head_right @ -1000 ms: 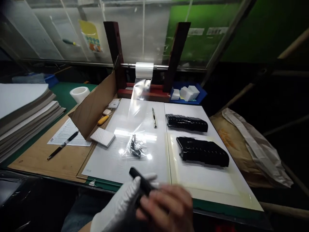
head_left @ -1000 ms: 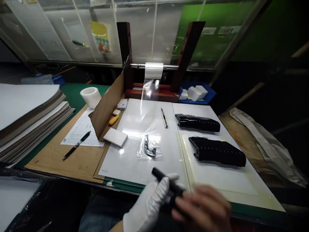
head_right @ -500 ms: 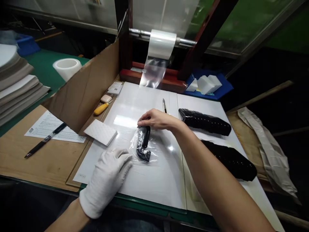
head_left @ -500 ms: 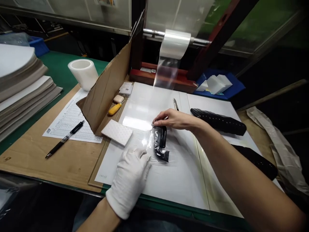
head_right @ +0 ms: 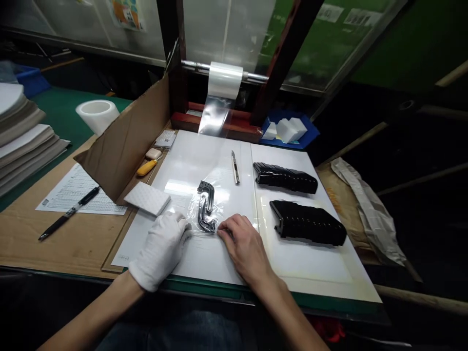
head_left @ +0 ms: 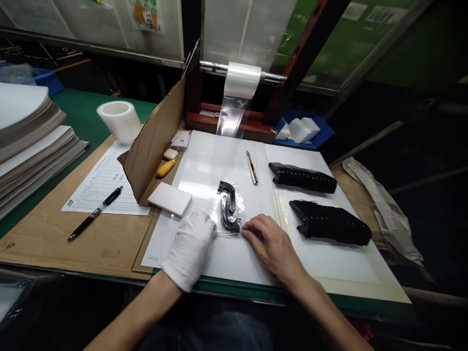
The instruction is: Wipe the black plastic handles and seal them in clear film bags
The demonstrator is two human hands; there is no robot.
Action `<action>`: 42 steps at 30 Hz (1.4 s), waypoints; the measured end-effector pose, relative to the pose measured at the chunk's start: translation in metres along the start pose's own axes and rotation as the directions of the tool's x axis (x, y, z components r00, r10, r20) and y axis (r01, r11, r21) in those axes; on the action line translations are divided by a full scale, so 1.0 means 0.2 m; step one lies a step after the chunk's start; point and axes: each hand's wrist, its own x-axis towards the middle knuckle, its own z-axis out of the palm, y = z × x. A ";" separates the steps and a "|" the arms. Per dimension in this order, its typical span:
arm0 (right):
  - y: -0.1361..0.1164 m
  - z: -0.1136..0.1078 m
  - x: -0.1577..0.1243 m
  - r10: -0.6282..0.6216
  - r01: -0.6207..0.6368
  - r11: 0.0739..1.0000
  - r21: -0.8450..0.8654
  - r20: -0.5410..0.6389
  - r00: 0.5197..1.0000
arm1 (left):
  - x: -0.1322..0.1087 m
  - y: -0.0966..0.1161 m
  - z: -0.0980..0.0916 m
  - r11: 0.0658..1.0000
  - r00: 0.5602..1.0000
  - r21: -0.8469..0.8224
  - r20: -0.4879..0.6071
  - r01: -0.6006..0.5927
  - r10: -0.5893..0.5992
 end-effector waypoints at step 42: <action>-0.02 -0.25 1.00 -0.213 0.215 0.884 -0.415 0.051 0.976 | 0.86 -0.40 -0.16 0.940 0.989 -0.318 -0.113 -0.123 0.091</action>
